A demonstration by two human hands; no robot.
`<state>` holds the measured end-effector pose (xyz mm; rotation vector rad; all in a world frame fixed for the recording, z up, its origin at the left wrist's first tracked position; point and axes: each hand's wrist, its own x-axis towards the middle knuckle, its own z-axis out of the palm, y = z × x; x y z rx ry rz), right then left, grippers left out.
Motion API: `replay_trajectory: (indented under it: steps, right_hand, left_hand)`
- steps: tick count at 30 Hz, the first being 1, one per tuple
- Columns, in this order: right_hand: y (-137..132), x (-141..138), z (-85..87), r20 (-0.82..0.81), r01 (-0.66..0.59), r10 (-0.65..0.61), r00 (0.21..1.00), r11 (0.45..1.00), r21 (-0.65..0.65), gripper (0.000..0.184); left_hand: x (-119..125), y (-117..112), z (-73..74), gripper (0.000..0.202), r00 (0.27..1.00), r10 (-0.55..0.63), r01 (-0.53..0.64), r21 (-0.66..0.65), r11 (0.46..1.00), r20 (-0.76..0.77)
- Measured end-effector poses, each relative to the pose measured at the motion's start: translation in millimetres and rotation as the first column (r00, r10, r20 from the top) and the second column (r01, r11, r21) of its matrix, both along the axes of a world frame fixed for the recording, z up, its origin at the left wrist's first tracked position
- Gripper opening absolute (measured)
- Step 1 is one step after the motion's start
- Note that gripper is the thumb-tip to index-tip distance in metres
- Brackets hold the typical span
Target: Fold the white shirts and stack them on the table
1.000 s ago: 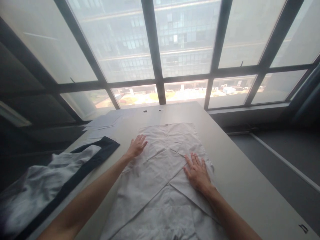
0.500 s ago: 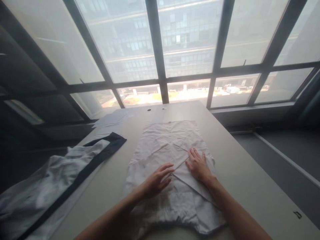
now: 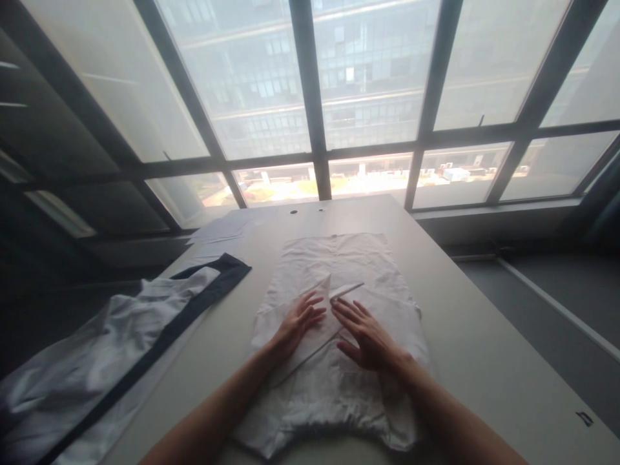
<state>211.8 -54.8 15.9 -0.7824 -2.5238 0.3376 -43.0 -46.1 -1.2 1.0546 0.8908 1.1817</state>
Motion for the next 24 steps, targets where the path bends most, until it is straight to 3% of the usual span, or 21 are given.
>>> replay_trajectory:
  steps: [4,8,13,17,19,21,24]
  right_hand:
    - [-9.2,-9.8,4.3,0.070,-0.212,0.224,0.972,0.966,-0.146,0.070]
    - [-6.0,-6.5,4.7,-0.049,-0.228,0.223,0.974,0.959,-0.166,0.059]
    - [1.3,-2.5,-5.3,-0.305,-0.068,0.045,0.951,0.996,-0.065,0.030]
    - [8.5,0.9,-15.3,-0.364,0.180,-0.175,0.915,0.983,-0.023,0.030]
    - [12.3,3.1,-19.9,-0.338,0.388,-0.371,0.865,0.922,-0.019,0.033]
    - [16.7,5.6,-25.1,-0.271,0.595,-0.577,0.770,0.804,-0.021,0.036]
    - [23.4,9.3,-33.9,-0.097,0.750,-0.748,0.657,0.662,-0.023,0.042]
  left_hand:
    - [-4.8,4.6,-4.7,0.082,0.995,-0.069,0.075,0.093,0.993,-0.067]
    - [-3.8,5.5,-8.7,0.091,0.978,-0.125,0.147,0.123,0.982,-0.167]
    - [1.0,1.8,-8.3,0.092,0.974,-0.095,0.120,0.114,0.986,-0.207]
    - [1.6,1.6,-7.4,0.084,0.975,-0.110,0.134,0.117,0.984,-0.193]
    - [1.4,2.0,-7.8,0.081,0.976,-0.139,0.160,0.124,0.979,-0.167]
    - [1.5,2.3,-8.3,0.079,0.979,-0.147,0.166,0.129,0.978,-0.142]
    - [2.3,2.1,-8.0,0.075,0.981,-0.155,0.169,0.130,0.977,-0.114]
